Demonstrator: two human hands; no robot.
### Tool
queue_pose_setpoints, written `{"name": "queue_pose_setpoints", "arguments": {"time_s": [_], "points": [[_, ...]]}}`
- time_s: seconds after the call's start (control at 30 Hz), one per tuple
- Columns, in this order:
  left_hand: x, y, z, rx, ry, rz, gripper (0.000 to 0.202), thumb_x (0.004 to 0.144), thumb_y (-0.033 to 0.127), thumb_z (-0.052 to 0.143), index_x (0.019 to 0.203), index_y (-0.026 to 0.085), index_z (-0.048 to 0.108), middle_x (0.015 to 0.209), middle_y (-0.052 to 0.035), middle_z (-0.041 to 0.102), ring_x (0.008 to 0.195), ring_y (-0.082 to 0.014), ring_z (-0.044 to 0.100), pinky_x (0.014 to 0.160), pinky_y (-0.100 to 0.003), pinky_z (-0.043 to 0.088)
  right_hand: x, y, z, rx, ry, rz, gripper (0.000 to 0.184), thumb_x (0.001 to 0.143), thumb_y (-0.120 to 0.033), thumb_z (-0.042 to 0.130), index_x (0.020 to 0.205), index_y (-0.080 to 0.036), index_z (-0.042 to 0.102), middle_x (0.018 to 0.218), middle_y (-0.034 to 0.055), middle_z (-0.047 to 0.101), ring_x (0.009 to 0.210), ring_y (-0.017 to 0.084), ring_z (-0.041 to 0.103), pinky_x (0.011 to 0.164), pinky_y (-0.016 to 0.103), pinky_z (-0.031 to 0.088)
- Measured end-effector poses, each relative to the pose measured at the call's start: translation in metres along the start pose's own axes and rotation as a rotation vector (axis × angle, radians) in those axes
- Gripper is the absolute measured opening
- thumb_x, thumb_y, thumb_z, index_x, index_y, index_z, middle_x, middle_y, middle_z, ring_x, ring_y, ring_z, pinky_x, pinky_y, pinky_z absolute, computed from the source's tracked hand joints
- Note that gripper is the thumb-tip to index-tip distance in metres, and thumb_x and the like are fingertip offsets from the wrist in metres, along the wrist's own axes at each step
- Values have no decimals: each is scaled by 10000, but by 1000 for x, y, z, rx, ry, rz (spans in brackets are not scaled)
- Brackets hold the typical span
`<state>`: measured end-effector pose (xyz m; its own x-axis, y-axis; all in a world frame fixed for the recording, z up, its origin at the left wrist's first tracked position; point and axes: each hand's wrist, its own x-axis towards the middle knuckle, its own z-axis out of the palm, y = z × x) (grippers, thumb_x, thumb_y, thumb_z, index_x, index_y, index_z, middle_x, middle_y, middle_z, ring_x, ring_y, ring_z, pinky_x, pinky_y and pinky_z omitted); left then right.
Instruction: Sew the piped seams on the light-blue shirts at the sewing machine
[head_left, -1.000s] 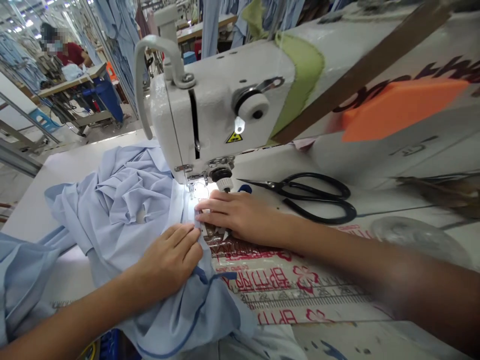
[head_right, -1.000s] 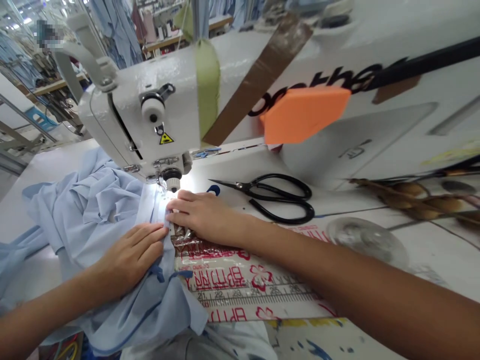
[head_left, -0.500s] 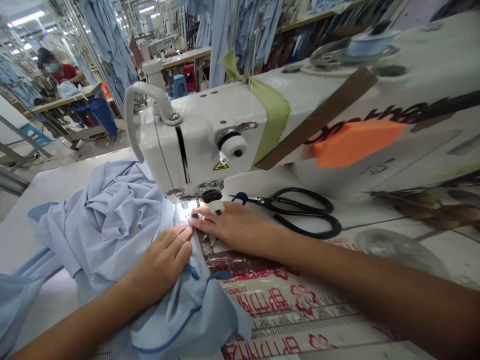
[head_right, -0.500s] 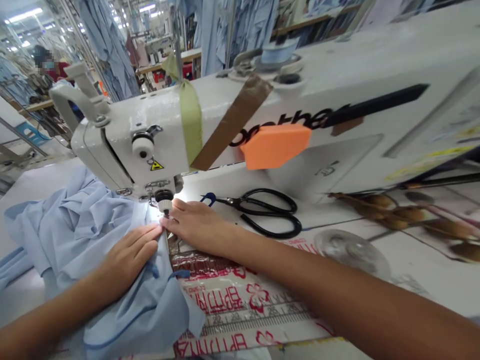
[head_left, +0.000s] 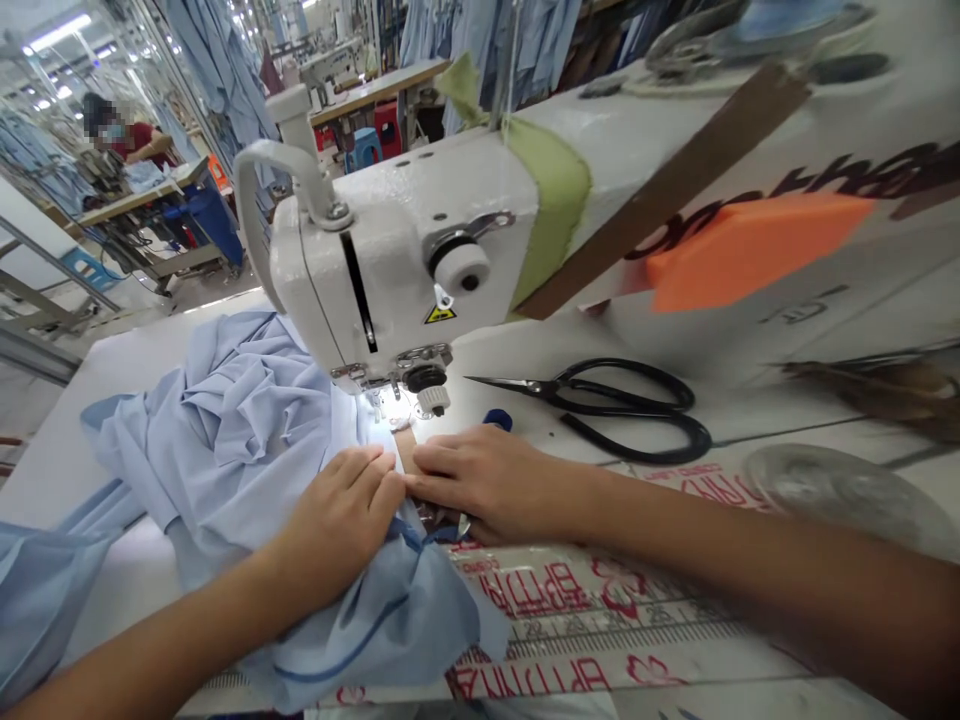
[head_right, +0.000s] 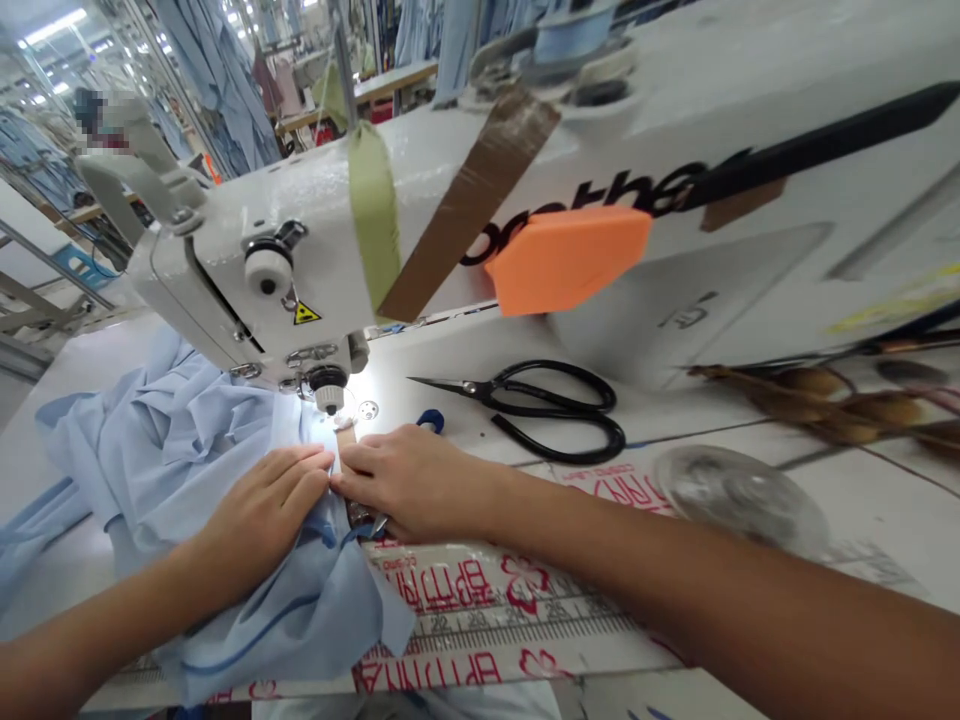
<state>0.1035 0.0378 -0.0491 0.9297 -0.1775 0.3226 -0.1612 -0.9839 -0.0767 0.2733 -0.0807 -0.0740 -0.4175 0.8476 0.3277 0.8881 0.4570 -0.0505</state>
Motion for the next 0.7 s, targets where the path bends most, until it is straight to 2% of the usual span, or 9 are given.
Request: {"name": "queue_pose_setpoints", "arguments": {"time_s": [0.17, 0.3, 0.4, 0.47, 0.6, 0.7], "points": [[-1, 9, 3, 81, 56, 50, 154, 863, 76, 421, 897, 40, 567, 932, -150, 624, 944, -236, 574, 808, -367, 516, 0, 0, -2, 11, -13, -15, 258, 732, -176, 492, 983, -145, 541, 791, 45, 549, 638, 147, 434, 493, 277, 220], [-3, 15, 9, 142, 124, 50, 171, 860, 64, 407, 878, 36, 575, 984, -175, 623, 974, -241, 570, 822, -362, 505, 0, 0, -4, 29, -4, -35, 187, 752, -173, 494, 927, -137, 553, 797, 49, 561, 643, 146, 439, 505, 280, 237], [-3, 12, 13, 137, 135, 25, 181, 870, 70, 394, 875, 54, 574, 998, -156, 626, 978, -226, 571, 823, -350, 504, 1, 0, -5, 11, -7, -8, 166, 748, -147, 488, 898, -143, 560, 787, 44, 569, 637, 148, 445, 505, 284, 241], [0, 5, 16, 133, 140, 5, 184, 880, 85, 386, 880, 70, 570, 990, -137, 629, 979, -215, 571, 823, -346, 507, 3, 2, -4, -11, -8, 29, 218, 722, -141, 504, 933, -143, 559, 818, 52, 577, 659, 157, 463, 506, 283, 250], [12, -14, 19, 100, 106, -23, 176, 893, 125, 387, 902, 81, 557, 996, -124, 624, 975, -215, 569, 825, -357, 515, 7, 9, -2, -46, 3, 96, 376, 689, -117, 518, 1063, -145, 536, 893, 64, 591, 679, 157, 491, 501, 282, 262], [15, -19, 6, -26, 1, -65, 189, 892, 129, 380, 992, 80, 533, 1071, -127, 597, 1038, -217, 539, 884, -380, 495, 9, 14, -7, -56, 33, 124, 399, 663, -88, 511, 1055, -148, 546, 856, 51, 600, 640, 149, 488, 497, 284, 268]]}}
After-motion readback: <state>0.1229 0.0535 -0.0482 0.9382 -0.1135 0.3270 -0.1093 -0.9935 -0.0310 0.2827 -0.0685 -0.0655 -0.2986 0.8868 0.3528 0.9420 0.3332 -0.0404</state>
